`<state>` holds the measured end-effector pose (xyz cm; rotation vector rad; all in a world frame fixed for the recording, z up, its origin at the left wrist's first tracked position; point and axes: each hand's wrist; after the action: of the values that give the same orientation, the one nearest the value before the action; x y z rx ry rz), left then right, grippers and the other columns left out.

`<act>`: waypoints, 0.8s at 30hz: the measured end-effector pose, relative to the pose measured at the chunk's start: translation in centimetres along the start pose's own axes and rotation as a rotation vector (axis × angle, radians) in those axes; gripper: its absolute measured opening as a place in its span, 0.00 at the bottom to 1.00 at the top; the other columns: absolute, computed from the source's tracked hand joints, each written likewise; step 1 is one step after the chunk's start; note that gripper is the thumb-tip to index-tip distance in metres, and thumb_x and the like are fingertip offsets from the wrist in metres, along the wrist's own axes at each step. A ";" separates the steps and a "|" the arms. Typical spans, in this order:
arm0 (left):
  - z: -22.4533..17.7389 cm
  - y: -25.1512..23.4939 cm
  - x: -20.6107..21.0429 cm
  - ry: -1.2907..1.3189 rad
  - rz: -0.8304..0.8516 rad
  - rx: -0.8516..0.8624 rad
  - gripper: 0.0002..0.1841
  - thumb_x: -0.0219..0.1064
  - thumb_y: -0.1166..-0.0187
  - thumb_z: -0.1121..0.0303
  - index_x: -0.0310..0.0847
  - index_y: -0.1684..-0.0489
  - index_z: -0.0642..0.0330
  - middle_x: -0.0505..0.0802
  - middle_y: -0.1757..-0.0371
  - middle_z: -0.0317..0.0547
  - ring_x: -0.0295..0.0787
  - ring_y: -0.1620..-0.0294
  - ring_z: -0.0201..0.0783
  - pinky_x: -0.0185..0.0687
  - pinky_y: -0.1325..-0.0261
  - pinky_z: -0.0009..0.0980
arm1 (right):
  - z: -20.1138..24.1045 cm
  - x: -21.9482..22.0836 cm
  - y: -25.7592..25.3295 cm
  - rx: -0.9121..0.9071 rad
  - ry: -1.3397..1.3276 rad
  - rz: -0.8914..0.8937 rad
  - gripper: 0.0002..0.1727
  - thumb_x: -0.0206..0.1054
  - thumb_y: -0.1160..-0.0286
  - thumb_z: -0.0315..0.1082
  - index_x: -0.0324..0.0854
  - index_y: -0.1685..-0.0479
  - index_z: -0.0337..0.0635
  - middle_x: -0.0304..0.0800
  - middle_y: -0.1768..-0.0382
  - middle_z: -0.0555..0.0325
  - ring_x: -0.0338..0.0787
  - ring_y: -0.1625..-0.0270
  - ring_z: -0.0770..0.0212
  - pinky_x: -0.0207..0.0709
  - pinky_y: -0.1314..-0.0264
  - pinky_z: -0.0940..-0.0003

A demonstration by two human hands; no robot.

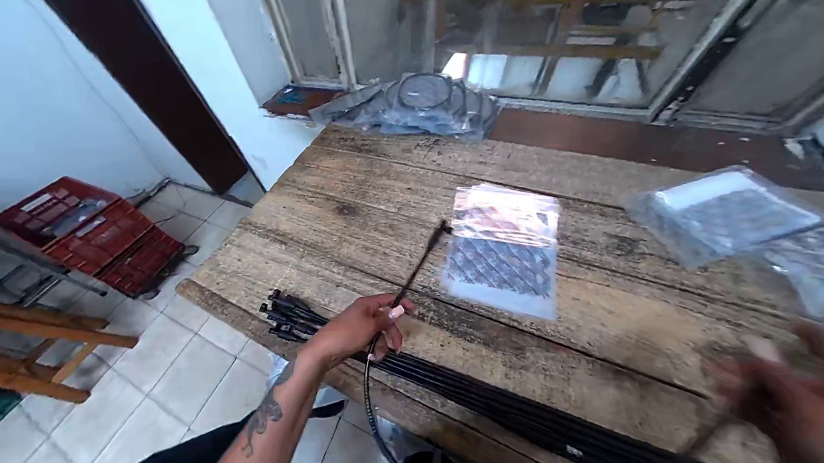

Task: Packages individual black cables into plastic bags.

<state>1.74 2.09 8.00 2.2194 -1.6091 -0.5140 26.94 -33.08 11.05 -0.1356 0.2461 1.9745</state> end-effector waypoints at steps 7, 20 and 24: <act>-1.8 -0.7 4.9 -0.370 0.453 0.137 0.22 0.43 0.04 0.60 0.75 0.23 0.55 0.89 0.70 0.39 0.71 0.85 0.23 0.68 0.80 0.21 | 0.6 14.1 -2.0 -0.904 0.844 0.291 0.22 0.60 0.13 0.38 0.81 0.24 0.47 0.90 0.76 0.49 0.90 0.75 0.43 0.83 0.70 0.42; 11.0 0.7 14.8 0.236 -0.588 0.322 0.20 0.55 0.11 0.53 0.75 0.48 0.65 0.82 0.76 0.30 0.77 0.80 0.23 0.78 0.75 0.24 | -6.4 8.5 2.9 -0.702 0.998 0.466 0.67 0.59 0.55 0.89 0.71 0.15 0.46 0.91 0.58 0.41 0.89 0.69 0.43 0.79 0.73 0.43; 5.4 -4.2 17.0 0.260 -0.731 0.310 0.21 0.51 0.10 0.55 0.75 0.43 0.68 0.77 0.76 0.33 0.71 0.79 0.26 0.73 0.74 0.27 | -6.7 7.9 4.9 -0.382 0.809 0.633 0.84 0.81 0.72 0.79 0.52 0.09 0.29 0.66 0.24 0.14 0.81 0.35 0.19 0.77 0.45 0.25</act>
<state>7.55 -13.26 -0.15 2.9457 -0.7506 -0.1329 19.14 -29.55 3.42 -1.2434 0.4653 2.4820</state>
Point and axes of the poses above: each hand's wrist, its own y-axis away from the middle knuckle, its own x-axis out of the palm, z = x × y
